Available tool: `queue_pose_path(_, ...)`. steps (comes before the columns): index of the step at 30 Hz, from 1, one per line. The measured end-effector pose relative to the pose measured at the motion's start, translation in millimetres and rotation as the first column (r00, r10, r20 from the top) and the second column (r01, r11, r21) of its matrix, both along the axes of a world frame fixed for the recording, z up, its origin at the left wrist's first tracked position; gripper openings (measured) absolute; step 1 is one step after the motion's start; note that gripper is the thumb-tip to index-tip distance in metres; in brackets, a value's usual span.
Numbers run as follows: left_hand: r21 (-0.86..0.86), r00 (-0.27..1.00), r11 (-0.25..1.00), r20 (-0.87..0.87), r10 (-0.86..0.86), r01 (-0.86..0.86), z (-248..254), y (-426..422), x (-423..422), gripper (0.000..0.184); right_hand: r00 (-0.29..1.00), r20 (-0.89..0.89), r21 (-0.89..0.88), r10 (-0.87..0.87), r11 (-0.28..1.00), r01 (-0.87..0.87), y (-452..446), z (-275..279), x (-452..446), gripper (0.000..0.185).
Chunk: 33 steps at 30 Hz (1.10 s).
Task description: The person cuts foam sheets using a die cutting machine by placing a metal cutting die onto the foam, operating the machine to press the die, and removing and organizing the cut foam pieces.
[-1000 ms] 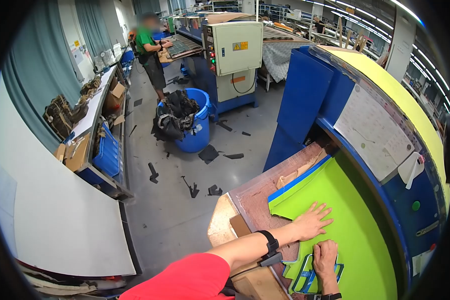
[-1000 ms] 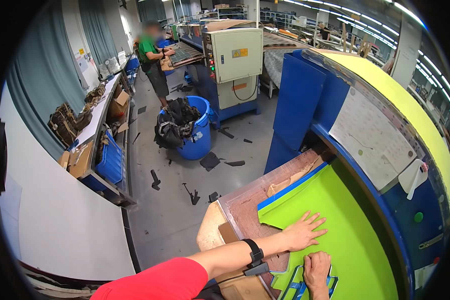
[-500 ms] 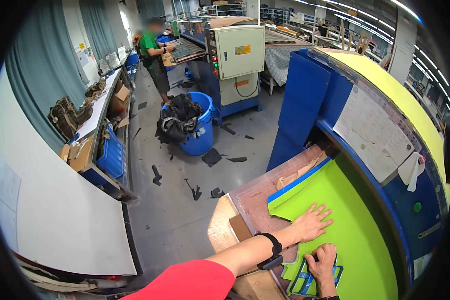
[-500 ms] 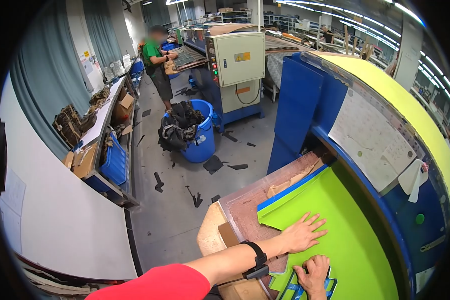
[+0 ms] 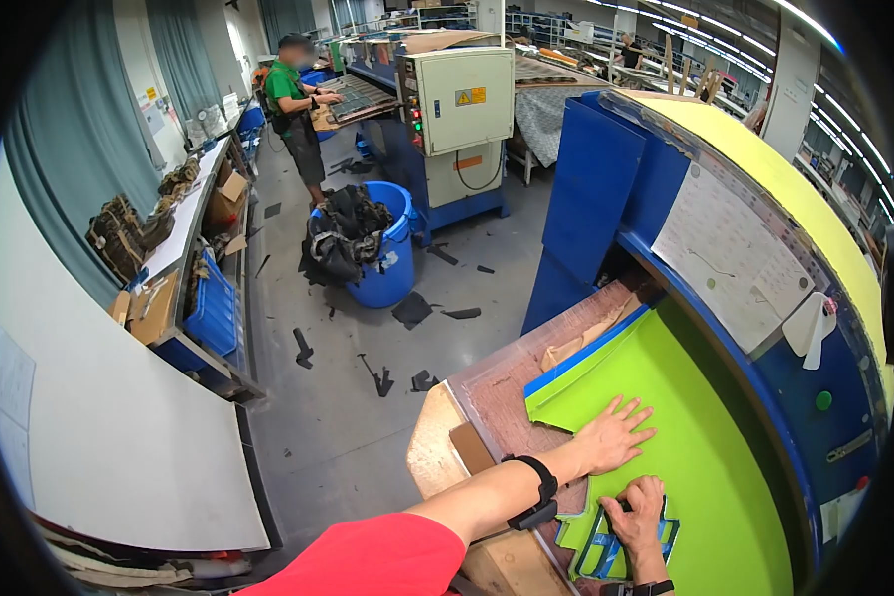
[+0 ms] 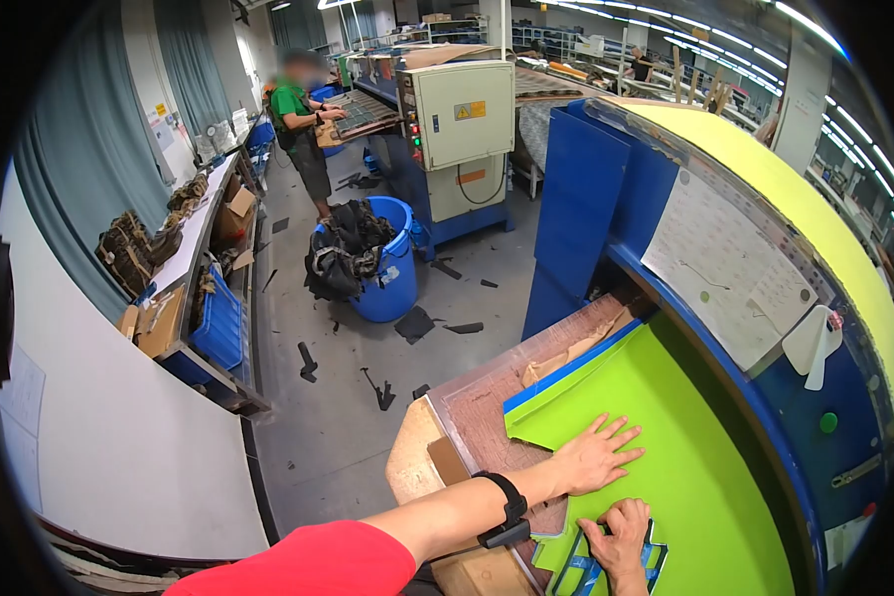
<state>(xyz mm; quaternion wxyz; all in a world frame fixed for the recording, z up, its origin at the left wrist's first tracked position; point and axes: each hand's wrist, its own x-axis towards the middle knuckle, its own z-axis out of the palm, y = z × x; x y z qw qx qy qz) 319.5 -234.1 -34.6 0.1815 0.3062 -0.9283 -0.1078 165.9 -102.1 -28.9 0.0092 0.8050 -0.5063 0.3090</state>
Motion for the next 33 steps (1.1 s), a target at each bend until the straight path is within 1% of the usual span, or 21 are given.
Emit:
queue_pose_path(2, 0.002, 1.000, 1.000, 0.008, 0.002, -0.002, 1.0, 0.9, 0.5, 0.052, 1.000, 0.006, 0.012, -0.014, 1.000, 0.014, 1.7, 2.9, 1.7, 0.038)
queue_pose_path(4, -0.005, 1.000, 1.000, 0.002, 0.001, -0.001, 0.1, 0.1, 0.7, 0.052, 0.999, -0.027, 0.088, -0.041, 0.995, 0.044, 3.1, 4.6, 1.9, 0.037)
queue_pose_path(8, -0.007, 1.000, 1.000, 0.024, 0.005, -0.005, 2.4, -0.1, 1.7, 0.052, 0.994, -0.072, 0.147, -0.080, 0.985, 0.090, 15.6, 22.3, 16.4, 0.039)
queue_pose_path(10, -0.022, 1.000, 1.000, 0.021, 0.004, -0.004, 1.7, 0.0, 1.7, 0.052, 0.990, -0.104, 0.183, -0.094, 0.977, 0.112, 23.7, 25.7, 21.0, 0.047)
queue_pose_path(11, -0.039, 1.000, 0.999, 0.016, 0.007, -0.006, 0.9, -0.4, 1.5, 0.052, 0.990, -0.103, 0.184, -0.098, 0.976, 0.116, 25.8, 26.0, 23.7, 0.047)
queue_pose_path(13, -0.030, 1.000, 1.000, 0.006, 0.005, -0.005, -1.1, -0.9, 0.5, 0.052, 0.985, -0.141, 0.114, -0.095, 0.987, 0.112, 29.1, 25.8, 26.7, 0.052)
queue_pose_path(17, -0.034, 1.000, 0.999, 0.006, 0.010, -0.010, -2.9, -3.2, -0.7, 0.051, 0.989, -0.070, 0.083, -0.132, 0.987, 0.138, 28.1, 12.2, 26.0, 0.046)
queue_pose_path(18, -0.024, 1.000, 1.000, 0.008, 0.005, -0.005, -3.0, -2.5, -0.5, 0.051, 0.988, -0.070, 0.093, -0.136, 0.985, 0.143, 30.1, 12.2, 26.5, 0.046)
queue_pose_path(20, -0.062, 1.000, 0.998, -0.022, 0.004, -0.005, -3.4, -3.3, 1.5, 0.051, 0.985, -0.038, 0.112, -0.169, 0.979, 0.173, 29.2, 16.1, 29.3, 0.044)
queue_pose_path(24, -0.070, 1.000, 0.998, -0.018, -0.005, 0.003, -0.3, -4.8, 2.1, 0.051, 0.983, -0.041, 0.078, -0.179, 0.980, 0.182, 27.4, 17.4, 28.4, 0.044)
queue_pose_path(26, -0.067, 0.999, 0.998, -0.039, 0.002, -0.005, -4.4, -4.2, 1.2, 0.051, 0.981, -0.098, 0.158, -0.168, 0.971, 0.182, 29.1, 19.0, 26.9, 0.046)
queue_pose_path(27, -0.059, 0.999, 0.998, -0.044, -0.013, 0.011, -4.1, -4.5, -0.6, 0.051, 0.978, -0.104, 0.166, -0.182, 0.966, 0.197, 28.7, 20.0, 26.3, 0.046)
queue_pose_path(29, -0.131, 0.999, 0.991, 0.049, 0.024, -0.018, -10.7, -12.2, -9.2, 0.051, 0.978, -0.128, 0.108, -0.167, 0.978, 0.181, 19.8, 20.6, 24.5, 0.051)
queue_pose_path(30, -0.295, 0.997, 0.953, 0.015, 0.070, -0.063, -12.8, -14.0, -9.9, 0.052, 0.971, -0.153, 0.087, -0.181, 0.977, 0.196, 16.9, 19.3, 23.6, 0.057)
queue_pose_path(31, -0.284, 0.995, 0.958, 0.075, 0.070, -0.046, -19.7, -21.1, -15.7, 0.051, 0.966, -0.177, 0.086, -0.190, 0.975, 0.207, 16.0, 17.2, 20.8, 0.057)
queue_pose_path(32, -0.400, 0.998, 0.915, -0.025, 0.050, -0.056, -31.4, -26.8, -15.3, 0.050, 0.968, -0.150, 0.188, -0.200, 0.956, 0.226, 16.7, 22.3, 20.3, 0.055)
queue_pose_path(33, -0.466, 0.998, 0.884, 0.020, 0.063, -0.046, -35.5, -32.8, -17.6, 0.048, 0.963, -0.166, 0.221, -0.214, 0.943, 0.248, 19.9, 22.8, 14.5, 0.055)
